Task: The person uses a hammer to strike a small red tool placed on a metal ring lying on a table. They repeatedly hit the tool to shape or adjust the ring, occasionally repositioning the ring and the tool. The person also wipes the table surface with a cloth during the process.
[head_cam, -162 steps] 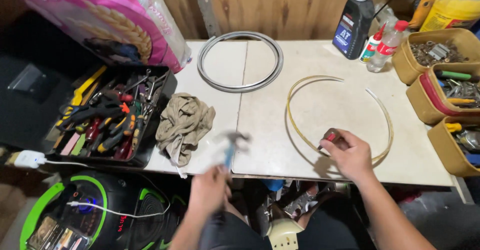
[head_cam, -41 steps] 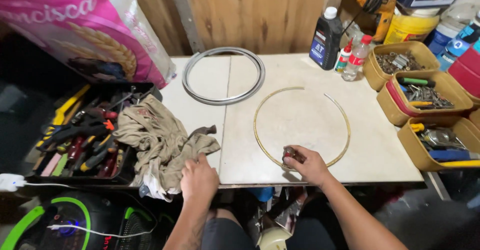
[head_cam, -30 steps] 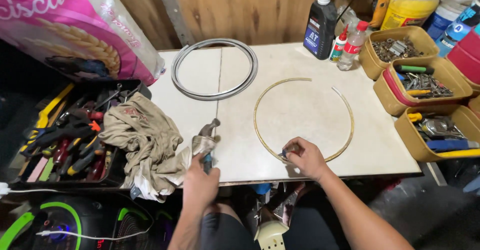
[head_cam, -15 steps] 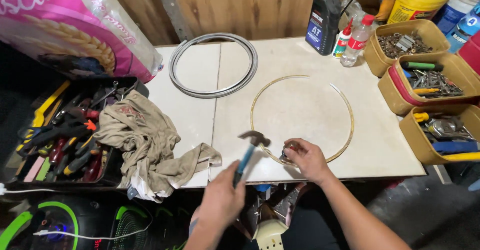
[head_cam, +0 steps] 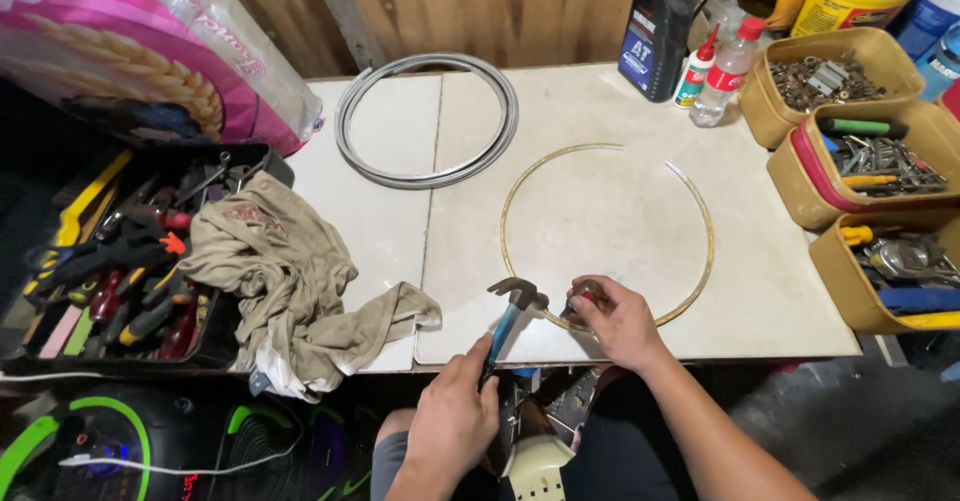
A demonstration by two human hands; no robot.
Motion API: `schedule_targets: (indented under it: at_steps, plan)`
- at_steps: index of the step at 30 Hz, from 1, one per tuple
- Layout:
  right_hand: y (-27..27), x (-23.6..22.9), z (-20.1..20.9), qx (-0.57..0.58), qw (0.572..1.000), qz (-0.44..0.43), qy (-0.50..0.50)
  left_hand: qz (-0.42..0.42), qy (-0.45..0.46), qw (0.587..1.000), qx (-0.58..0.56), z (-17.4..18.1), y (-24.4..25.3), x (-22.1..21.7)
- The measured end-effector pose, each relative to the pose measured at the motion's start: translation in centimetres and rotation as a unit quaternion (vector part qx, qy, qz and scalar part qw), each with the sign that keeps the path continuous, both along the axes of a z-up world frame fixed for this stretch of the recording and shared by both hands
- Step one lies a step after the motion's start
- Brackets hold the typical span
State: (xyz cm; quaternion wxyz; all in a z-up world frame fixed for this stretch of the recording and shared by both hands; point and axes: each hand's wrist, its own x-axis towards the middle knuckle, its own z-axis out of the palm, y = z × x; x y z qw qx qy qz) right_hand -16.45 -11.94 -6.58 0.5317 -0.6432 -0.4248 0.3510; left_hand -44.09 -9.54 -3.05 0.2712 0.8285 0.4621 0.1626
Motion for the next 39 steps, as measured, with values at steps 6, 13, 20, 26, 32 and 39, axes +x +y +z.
schedule_targets:
  at_steps: [6,13,20,26,32,39]
  plan:
    - [-0.1,0.0,0.0,-0.025,1.0,-0.003,-0.013,-0.013,-0.017,0.999,0.024,-0.2,-0.1,-0.2]
    - [-0.1,0.1,-0.2,-0.006,0.999,0.032,-0.028,-0.017,-0.005,1.0,0.005,-0.3,-0.1,-0.3]
    - [-0.1,-0.5,-0.2,-0.019,0.996,0.01,-0.09,-0.008,-0.009,1.0,-0.014,-1.1,-0.1,-0.3]
    - [0.0,-1.4,1.4,-0.042,0.991,-0.007,-0.123,-0.004,-0.017,1.0,-0.012,-1.5,-0.4,-0.3]
    - [0.0,-1.2,0.5,-0.008,0.993,0.001,-0.114,0.001,0.001,0.999,-0.052,-0.6,-0.7,-0.2]
    - [-0.3,-1.8,1.0,0.025,0.982,0.017,-0.186,-0.001,-0.011,0.999,-0.038,-0.7,-1.0,-0.4]
